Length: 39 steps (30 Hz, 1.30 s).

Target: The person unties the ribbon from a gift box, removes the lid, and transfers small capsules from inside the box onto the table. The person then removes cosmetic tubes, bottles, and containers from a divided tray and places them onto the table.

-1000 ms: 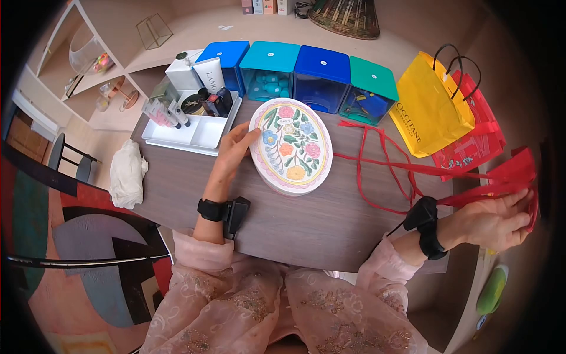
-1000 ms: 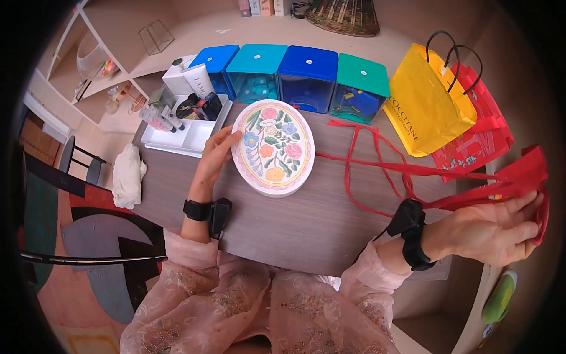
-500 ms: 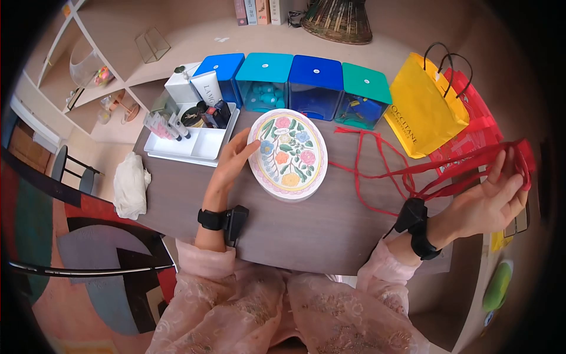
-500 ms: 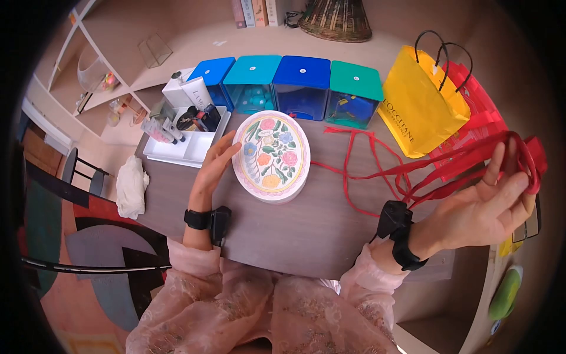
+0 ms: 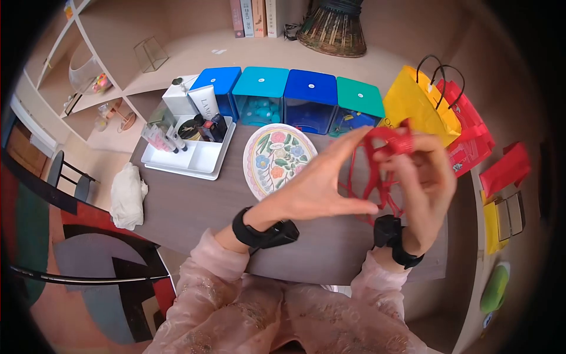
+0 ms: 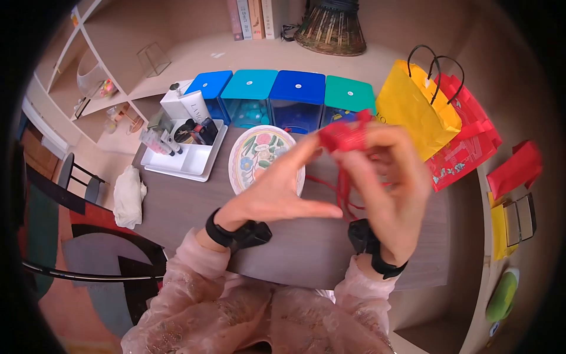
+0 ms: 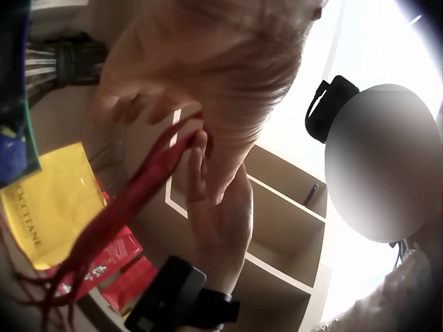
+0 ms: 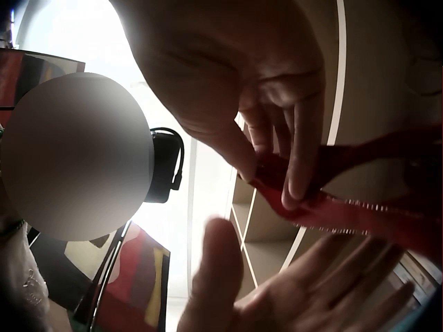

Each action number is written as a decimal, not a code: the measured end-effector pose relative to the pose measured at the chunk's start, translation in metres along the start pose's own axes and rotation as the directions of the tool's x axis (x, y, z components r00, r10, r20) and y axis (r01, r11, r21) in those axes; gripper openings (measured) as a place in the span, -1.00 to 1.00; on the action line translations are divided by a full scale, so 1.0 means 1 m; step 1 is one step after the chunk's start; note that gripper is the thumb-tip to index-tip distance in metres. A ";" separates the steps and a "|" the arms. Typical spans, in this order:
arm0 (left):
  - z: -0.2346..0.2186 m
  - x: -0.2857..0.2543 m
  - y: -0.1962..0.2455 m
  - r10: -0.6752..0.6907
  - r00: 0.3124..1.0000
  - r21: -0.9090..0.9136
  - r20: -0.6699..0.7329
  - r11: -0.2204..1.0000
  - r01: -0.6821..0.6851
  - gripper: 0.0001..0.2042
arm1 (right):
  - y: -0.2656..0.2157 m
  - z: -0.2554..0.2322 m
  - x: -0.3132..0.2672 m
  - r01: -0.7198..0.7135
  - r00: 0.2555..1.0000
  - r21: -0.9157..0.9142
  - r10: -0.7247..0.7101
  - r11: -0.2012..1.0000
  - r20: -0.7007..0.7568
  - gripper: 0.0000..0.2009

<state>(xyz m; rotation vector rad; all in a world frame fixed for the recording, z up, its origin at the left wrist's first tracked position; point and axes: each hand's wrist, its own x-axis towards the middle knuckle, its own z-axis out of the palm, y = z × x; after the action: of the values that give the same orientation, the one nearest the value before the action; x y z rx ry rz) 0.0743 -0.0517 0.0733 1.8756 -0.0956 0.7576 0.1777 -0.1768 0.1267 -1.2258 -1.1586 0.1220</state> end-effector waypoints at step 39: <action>-0.084 -0.022 0.043 0.081 0.839 -0.346 -0.538 0.887 -0.307 -0.69 | 0.067 0.087 -0.011 -0.178 0.489 0.083 0.015 0.980 0.872 -0.53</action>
<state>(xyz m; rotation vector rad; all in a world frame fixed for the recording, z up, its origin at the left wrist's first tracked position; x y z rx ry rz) 0.0015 -0.0047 0.1160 1.2154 -0.1072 1.2543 0.1409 -0.0989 0.0583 -1.0699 -1.9103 1.0284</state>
